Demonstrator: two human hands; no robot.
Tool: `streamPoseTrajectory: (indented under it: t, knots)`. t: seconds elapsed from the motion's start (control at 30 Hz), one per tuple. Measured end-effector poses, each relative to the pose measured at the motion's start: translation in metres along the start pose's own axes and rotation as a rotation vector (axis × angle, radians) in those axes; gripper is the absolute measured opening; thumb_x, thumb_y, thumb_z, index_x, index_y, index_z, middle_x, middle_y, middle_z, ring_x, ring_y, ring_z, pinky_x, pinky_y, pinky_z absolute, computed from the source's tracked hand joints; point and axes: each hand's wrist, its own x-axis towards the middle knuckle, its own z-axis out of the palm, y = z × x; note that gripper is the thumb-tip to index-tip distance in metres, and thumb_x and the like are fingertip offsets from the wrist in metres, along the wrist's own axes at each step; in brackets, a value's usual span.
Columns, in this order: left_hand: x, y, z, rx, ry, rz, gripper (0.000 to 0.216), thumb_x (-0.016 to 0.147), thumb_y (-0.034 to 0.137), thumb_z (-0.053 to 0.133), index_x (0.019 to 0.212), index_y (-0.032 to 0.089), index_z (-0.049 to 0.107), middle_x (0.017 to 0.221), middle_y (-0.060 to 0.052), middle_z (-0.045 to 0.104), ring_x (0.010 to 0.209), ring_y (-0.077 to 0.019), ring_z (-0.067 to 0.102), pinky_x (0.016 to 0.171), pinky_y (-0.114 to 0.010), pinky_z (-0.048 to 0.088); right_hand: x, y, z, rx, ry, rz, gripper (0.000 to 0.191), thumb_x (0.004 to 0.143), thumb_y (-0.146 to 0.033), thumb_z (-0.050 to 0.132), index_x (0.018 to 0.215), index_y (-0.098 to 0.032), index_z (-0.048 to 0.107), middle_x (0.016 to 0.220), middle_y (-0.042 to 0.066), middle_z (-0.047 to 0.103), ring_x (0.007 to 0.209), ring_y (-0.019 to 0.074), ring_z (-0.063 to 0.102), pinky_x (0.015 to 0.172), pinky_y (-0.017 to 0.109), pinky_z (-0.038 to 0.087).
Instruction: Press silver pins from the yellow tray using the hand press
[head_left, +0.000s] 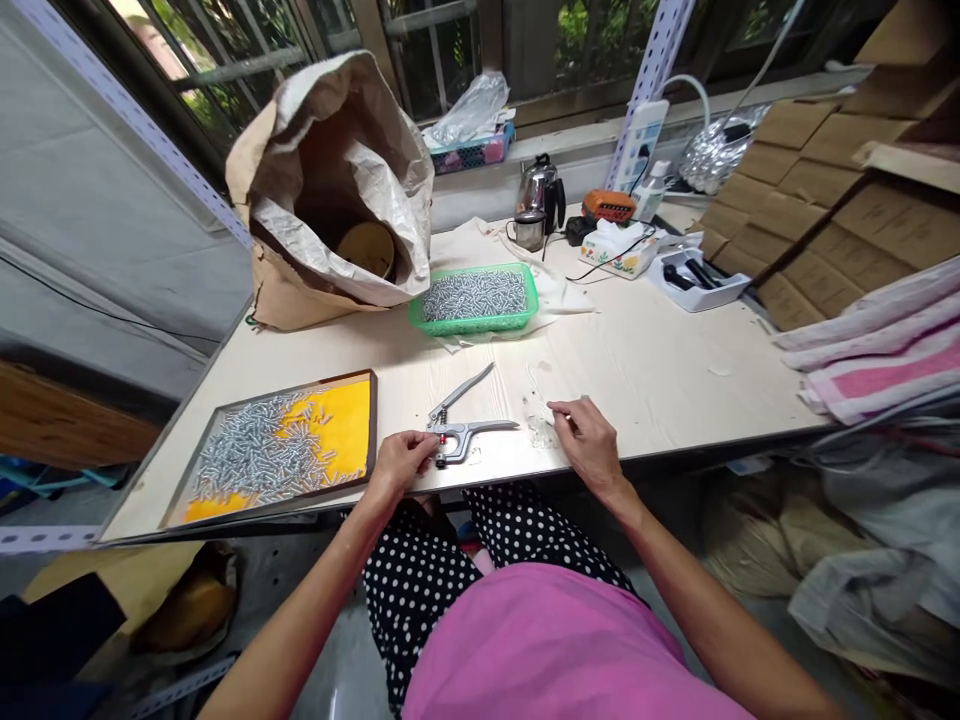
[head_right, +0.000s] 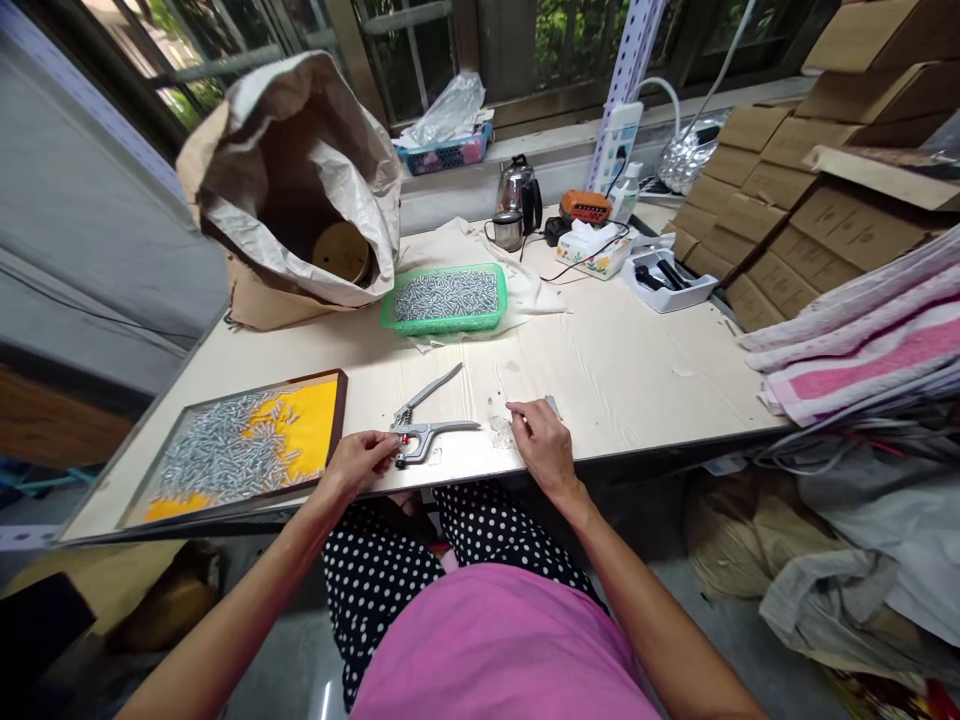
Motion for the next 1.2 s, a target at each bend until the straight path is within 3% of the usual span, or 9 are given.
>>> streamPoseTrajectory:
  t: [0.33, 0.5, 0.6, 0.73, 0.87, 0.97, 1.03, 1.1, 1.2]
  knots:
    - [0.006, -0.003, -0.005, 0.133, -0.102, -0.090, 0.044, 0.060, 0.059, 0.068, 0.069, 0.016, 0.068, 0.049, 0.003, 0.055, 0.045, -0.0104, 0.042, 0.047, -0.025, 0.031, 0.002, 0.000, -0.001, 0.036, -0.084, 0.034, 0.021, 0.096, -0.018, 0.049, 0.102, -0.023, 0.069, 0.090, 0.003, 0.070, 0.081, 0.0180, 0.065, 0.075, 0.033, 0.053]
    - [0.009, 0.001, -0.007, 0.217, -0.147, -0.085, 0.042, 0.062, 0.059, 0.066, 0.060, 0.017, 0.067, 0.045, 0.002, 0.052, 0.044, -0.0106, 0.042, 0.048, -0.024, 0.030, 0.002, 0.000, -0.003, 0.036, -0.128, 0.076, 0.023, 0.097, -0.021, 0.047, 0.102, -0.022, 0.069, 0.090, 0.004, 0.070, 0.082, 0.0192, 0.065, 0.076, 0.035, 0.053]
    - [0.011, 0.004, -0.008, 0.262, -0.184, -0.092, 0.042, 0.063, 0.059, 0.066, 0.052, 0.018, 0.064, 0.043, 0.002, 0.052, 0.043, -0.0107, 0.042, 0.047, -0.024, 0.029, 0.006, -0.012, -0.005, 0.042, -0.228, 0.067, 0.024, 0.099, -0.024, 0.047, 0.108, -0.023, 0.069, 0.095, 0.006, 0.068, 0.089, 0.0211, 0.065, 0.081, 0.038, 0.054]
    - [0.013, 0.005, -0.009, 0.270, -0.204, -0.117, 0.043, 0.061, 0.059, 0.069, 0.049, 0.018, 0.061, 0.042, 0.001, 0.052, 0.043, -0.0109, 0.042, 0.046, -0.024, 0.029, 0.021, -0.037, -0.001, -0.003, -0.445, -0.114, 0.028, 0.099, -0.025, 0.052, 0.124, -0.022, 0.066, 0.113, 0.011, 0.067, 0.106, 0.0258, 0.060, 0.094, 0.046, 0.050]
    - [0.014, 0.007, -0.008, 0.254, -0.215, -0.163, 0.041, 0.063, 0.057, 0.071, 0.052, 0.018, 0.062, 0.042, 0.002, 0.051, 0.041, -0.0103, 0.040, 0.044, -0.023, 0.026, 0.043, -0.047, 0.017, -0.090, -0.693, -0.266, 0.054, 0.093, -0.031, 0.065, 0.143, -0.020, 0.051, 0.143, 0.014, 0.055, 0.127, 0.0308, 0.049, 0.104, 0.051, 0.044]
    - [0.014, 0.010, -0.007, 0.245, -0.244, -0.196, 0.041, 0.065, 0.055, 0.072, 0.052, 0.019, 0.060, 0.042, 0.002, 0.050, 0.040, -0.0099, 0.038, 0.043, -0.023, 0.024, 0.061, -0.038, 0.033, -0.129, -0.874, -0.358, 0.090, 0.080, -0.046, 0.079, 0.152, -0.014, 0.036, 0.161, 0.021, 0.029, 0.149, 0.0369, 0.022, 0.116, 0.057, 0.030]
    - [0.014, 0.012, -0.006, 0.239, -0.250, -0.220, 0.040, 0.064, 0.055, 0.072, 0.052, 0.019, 0.058, 0.042, 0.002, 0.050, 0.040, -0.0097, 0.039, 0.043, -0.023, 0.025, 0.074, -0.030, 0.044, -0.160, -0.972, -0.396, 0.107, 0.074, -0.056, 0.081, 0.154, -0.009, 0.030, 0.164, 0.026, 0.019, 0.152, 0.0403, 0.010, 0.118, 0.062, 0.021]
    - [0.014, 0.013, -0.006, 0.240, -0.246, -0.239, 0.040, 0.062, 0.055, 0.073, 0.053, 0.019, 0.059, 0.043, 0.002, 0.050, 0.041, -0.0097, 0.040, 0.043, -0.023, 0.026, 0.088, -0.022, 0.053, -0.181, -1.031, -0.418, 0.113, 0.071, -0.064, 0.079, 0.155, -0.006, 0.029, 0.163, 0.028, 0.019, 0.152, 0.0429, 0.008, 0.118, 0.064, 0.018]
    - [0.014, 0.013, -0.006, 0.242, -0.240, -0.250, 0.041, 0.061, 0.056, 0.074, 0.054, 0.018, 0.061, 0.043, 0.002, 0.051, 0.041, -0.0095, 0.040, 0.042, -0.022, 0.027, 0.108, -0.018, 0.062, -0.185, -1.075, -0.462, 0.110, 0.071, -0.068, 0.076, 0.153, -0.009, 0.034, 0.159, 0.026, 0.031, 0.150, 0.0440, 0.015, 0.117, 0.065, 0.020]
